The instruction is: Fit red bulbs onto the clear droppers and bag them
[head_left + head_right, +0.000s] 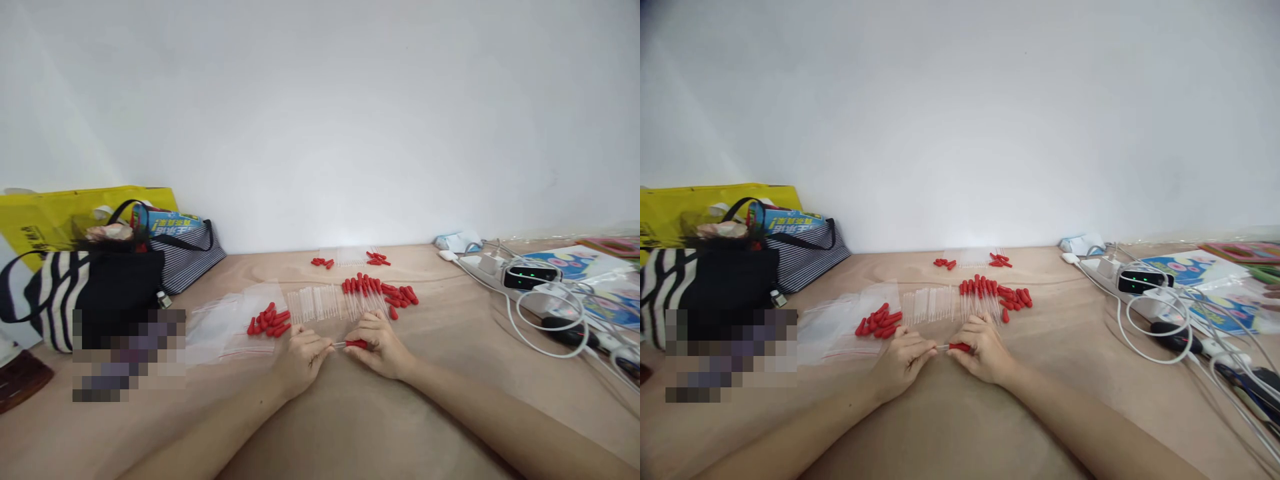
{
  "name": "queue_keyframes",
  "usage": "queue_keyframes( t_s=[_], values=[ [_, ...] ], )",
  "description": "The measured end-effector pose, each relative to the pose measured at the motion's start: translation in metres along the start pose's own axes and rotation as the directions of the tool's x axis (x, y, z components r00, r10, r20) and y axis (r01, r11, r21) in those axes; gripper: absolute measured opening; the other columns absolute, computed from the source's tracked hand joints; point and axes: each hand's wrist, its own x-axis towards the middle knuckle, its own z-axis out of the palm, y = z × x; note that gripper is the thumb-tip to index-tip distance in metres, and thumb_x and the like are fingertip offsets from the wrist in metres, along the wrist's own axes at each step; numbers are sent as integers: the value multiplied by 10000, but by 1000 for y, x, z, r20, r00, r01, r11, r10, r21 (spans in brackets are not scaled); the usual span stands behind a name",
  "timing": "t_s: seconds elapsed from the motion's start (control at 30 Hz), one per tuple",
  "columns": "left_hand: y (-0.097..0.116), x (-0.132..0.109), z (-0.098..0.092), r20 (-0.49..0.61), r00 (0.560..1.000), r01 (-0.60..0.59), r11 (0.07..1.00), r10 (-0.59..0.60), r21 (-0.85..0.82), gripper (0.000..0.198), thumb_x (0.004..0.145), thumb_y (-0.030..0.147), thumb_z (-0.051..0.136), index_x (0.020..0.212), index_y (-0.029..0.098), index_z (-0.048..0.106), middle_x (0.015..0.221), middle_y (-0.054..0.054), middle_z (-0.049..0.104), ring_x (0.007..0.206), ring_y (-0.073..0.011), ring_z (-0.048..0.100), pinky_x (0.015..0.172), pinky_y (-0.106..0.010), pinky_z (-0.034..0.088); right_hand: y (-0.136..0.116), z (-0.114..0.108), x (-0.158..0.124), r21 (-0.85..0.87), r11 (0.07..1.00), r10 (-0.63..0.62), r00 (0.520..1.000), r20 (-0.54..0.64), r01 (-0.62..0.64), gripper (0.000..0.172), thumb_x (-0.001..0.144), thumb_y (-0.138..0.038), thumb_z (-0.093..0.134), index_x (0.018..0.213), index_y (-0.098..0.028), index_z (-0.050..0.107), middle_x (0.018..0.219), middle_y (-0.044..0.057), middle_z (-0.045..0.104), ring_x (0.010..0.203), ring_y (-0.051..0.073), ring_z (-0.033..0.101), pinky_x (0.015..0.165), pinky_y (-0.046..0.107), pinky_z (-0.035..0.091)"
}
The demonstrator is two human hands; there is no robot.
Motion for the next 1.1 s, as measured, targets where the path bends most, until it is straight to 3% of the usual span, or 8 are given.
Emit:
queue_keyframes(
  t_s=[0.47,0.67,0.8,0.9,1.1],
  values=[
    [-2,1,0,35,999,23,999,-22,-33,280,907,250,344,826,181,603,705,-11,648,628,-133,549,709,-308,329,8,1,1,141,989,55,998,-19,-52,191,776,-403,566,797,-234,653,681,14,647,687,159,535,712,350,356],
    [0,-1,-4,9,988,153,988,-153,-17,245,871,180,349,953,183,579,852,-46,589,741,-160,543,683,-288,394,11,-9,-11,-54,991,117,986,-116,-124,346,754,-400,586,1047,-218,575,892,64,628,809,201,527,759,376,361],
    [-2,11,-11,-17,941,334,939,-337,-85,247,839,136,361,928,162,590,845,-55,590,763,-168,567,686,-277,439,18,-21,-26,-238,954,141,972,-187,-184,206,806,-288,508,970,-201,597,862,71,607,832,209,517,774,376,345],
    [-9,29,-14,-21,867,495,866,-497,-74,243,828,130,385,905,153,614,853,-56,622,833,-188,572,743,-297,437,24,-27,-34,-315,908,215,952,-217,-277,164,798,-271,495,898,-208,609,837,62,598,841,212,518,748,358,336],
    [-10,75,6,-25,795,606,795,-606,-16,299,804,56,358,949,118,612,906,-96,606,886,-202,557,799,-298,411,32,-30,-33,-356,815,402,888,-223,-458,206,783,-302,476,921,-204,594,877,57,592,859,209,512,724,333,322]
  ],
)
